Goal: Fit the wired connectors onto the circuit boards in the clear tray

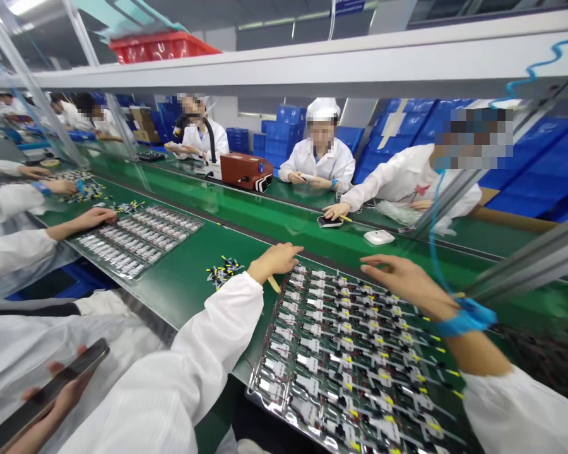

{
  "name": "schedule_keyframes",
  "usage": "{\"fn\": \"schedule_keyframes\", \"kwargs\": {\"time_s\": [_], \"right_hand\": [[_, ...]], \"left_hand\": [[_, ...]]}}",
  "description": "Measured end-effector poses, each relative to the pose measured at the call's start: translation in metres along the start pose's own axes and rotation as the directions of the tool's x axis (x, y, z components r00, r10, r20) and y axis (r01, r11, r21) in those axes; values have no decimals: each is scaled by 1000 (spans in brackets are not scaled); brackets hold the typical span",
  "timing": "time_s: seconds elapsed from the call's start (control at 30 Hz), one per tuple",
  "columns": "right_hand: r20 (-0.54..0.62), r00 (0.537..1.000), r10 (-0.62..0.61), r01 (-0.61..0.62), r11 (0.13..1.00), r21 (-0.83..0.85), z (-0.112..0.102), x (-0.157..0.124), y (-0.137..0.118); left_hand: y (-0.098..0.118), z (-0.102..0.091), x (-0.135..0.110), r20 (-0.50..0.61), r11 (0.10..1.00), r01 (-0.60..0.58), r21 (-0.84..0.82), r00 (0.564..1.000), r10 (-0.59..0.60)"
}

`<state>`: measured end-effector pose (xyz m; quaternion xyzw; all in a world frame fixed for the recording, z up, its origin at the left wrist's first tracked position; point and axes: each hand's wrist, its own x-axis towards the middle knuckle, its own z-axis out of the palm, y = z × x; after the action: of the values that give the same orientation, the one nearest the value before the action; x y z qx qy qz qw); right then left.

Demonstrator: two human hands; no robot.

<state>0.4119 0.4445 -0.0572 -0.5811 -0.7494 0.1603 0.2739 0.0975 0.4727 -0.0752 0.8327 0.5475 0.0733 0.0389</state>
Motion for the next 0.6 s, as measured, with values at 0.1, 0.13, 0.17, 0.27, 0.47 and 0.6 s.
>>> {"fn": "schedule_keyframes", "kwargs": {"time_s": [0.1,0.13,0.17,0.27,0.47,0.6], "right_hand": [[14,997,76,-77,993,92,-37,-23,4],[8,996,91,-92,989,115,-47,-30,2],[-2,996,89,-87,987,138,-56,-36,-2],[-45,997,62,-52,978,200,-73,-48,-17],[-101,994,46,-19,967,255,-75,-50,-23],[-97,993,70,-43,965,258,-75,-48,-3]], "left_hand": [[-35,-20,-22,29,976,216,22,976,-216],[-44,-23,-28,41,966,258,32,965,-259],[-51,-23,-32,56,956,292,35,954,-294],[-57,-19,-35,103,947,322,13,941,-322],[-49,-13,-27,182,978,173,-116,972,-151],[-46,-12,-27,212,975,114,-192,975,-72]]}}
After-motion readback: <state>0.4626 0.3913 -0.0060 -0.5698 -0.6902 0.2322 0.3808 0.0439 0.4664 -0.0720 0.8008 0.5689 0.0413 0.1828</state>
